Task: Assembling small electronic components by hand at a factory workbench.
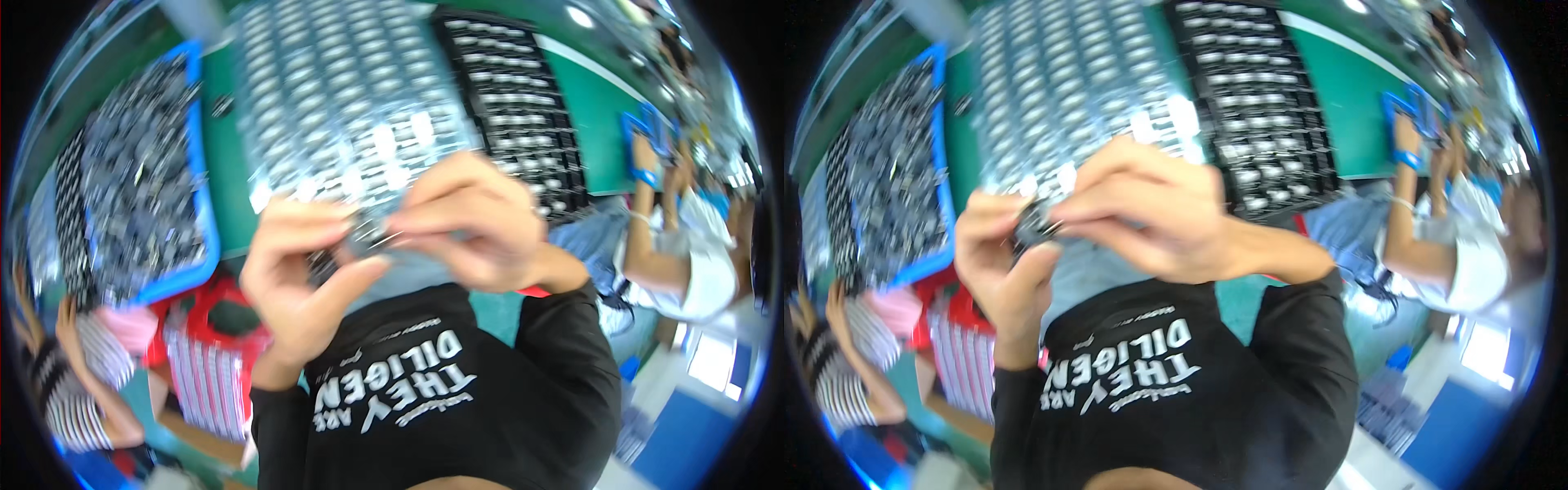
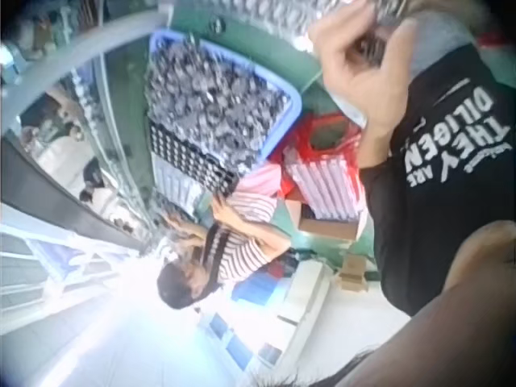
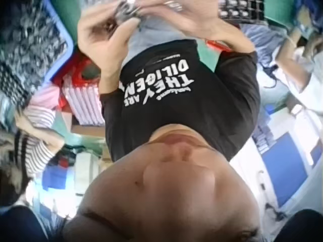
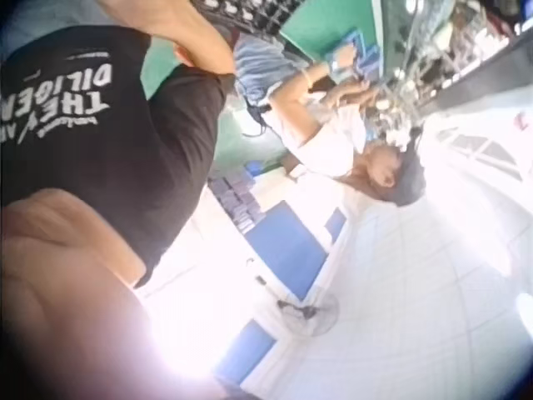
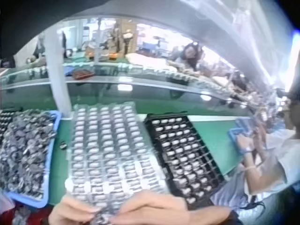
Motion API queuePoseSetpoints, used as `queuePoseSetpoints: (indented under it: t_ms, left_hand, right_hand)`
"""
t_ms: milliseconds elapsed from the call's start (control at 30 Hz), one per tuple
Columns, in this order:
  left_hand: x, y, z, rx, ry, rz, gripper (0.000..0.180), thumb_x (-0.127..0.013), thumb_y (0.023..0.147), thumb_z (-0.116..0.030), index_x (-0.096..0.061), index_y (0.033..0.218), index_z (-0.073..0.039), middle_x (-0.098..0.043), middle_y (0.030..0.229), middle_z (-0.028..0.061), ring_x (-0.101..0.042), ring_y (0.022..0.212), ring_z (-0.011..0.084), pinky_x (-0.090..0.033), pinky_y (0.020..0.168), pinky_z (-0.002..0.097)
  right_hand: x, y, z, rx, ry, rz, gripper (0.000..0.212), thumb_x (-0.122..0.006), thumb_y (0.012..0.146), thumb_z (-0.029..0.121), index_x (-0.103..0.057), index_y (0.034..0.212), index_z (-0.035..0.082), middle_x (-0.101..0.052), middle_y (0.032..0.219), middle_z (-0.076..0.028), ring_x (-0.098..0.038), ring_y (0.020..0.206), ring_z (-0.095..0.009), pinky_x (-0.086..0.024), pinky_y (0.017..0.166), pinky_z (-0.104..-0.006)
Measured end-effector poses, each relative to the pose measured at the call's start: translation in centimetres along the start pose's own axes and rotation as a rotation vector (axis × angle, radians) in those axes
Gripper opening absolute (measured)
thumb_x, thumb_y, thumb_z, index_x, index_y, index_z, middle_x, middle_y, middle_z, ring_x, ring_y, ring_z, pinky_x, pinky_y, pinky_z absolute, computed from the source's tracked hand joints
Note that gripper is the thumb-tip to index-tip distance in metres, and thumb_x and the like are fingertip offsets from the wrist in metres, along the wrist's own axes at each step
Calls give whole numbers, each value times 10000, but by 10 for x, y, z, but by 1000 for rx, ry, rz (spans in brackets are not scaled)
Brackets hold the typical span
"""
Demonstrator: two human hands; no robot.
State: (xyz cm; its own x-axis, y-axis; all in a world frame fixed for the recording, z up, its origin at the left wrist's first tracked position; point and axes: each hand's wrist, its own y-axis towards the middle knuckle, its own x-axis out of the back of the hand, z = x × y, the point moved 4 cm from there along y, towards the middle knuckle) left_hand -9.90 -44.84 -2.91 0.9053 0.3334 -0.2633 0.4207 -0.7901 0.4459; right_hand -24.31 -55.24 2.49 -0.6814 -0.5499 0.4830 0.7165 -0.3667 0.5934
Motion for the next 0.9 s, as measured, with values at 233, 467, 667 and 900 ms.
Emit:
queuePoseSetpoints:
  t_ms: [233, 467, 667, 900]
  left_hand:
    - [-39, -87, -2, 1008, -869, -9, 221, -487, 809, 53, -493, 1023, -3, -477, 1144, 134, -454, 786, 158, -360, 429, 231]
    - [-48, -178, 46, 1635, -936, -49, 197, -506, 972, -25, -567, 1158, -16, -569, 1171, 159, -605, 1106, 268, -485, 744, 262]
    - [-32, -170, 51, 1592, -700, -52, 256, -458, 1023, -187, -543, 1146, 21, -637, 992, 151, -665, 768, 185, -307, 373, 189]
    - [-17, -164, 73, 1418, -596, -79, 229, -459, 1026, -169, -553, 1126, 14, -630, 1067, 157, -571, 674, 133, -331, 403, 182]
  right_hand:
    - [68, -29, -9, -157, -281, -53, 115, -743, 729, -14, -676, 823, -9, -672, 878, -114, -644, 809, -246, -520, 703, -324]
    - [178, -73, -70, -186, -1032, 15, 166, -658, 762, -77, -656, 914, -10, -661, 945, -108, -649, 868, -268, -520, 755, -333]
    - [186, -72, -91, -139, -1139, 250, 203, -629, 748, -60, -629, 939, 10, -648, 958, -112, -616, 884, -304, -514, 765, -370]
    - [176, -80, -120, -189, -1073, 390, 244, -588, 702, -43, -623, 938, 4, -652, 979, -112, -604, 904, -304, -515, 795, -378]
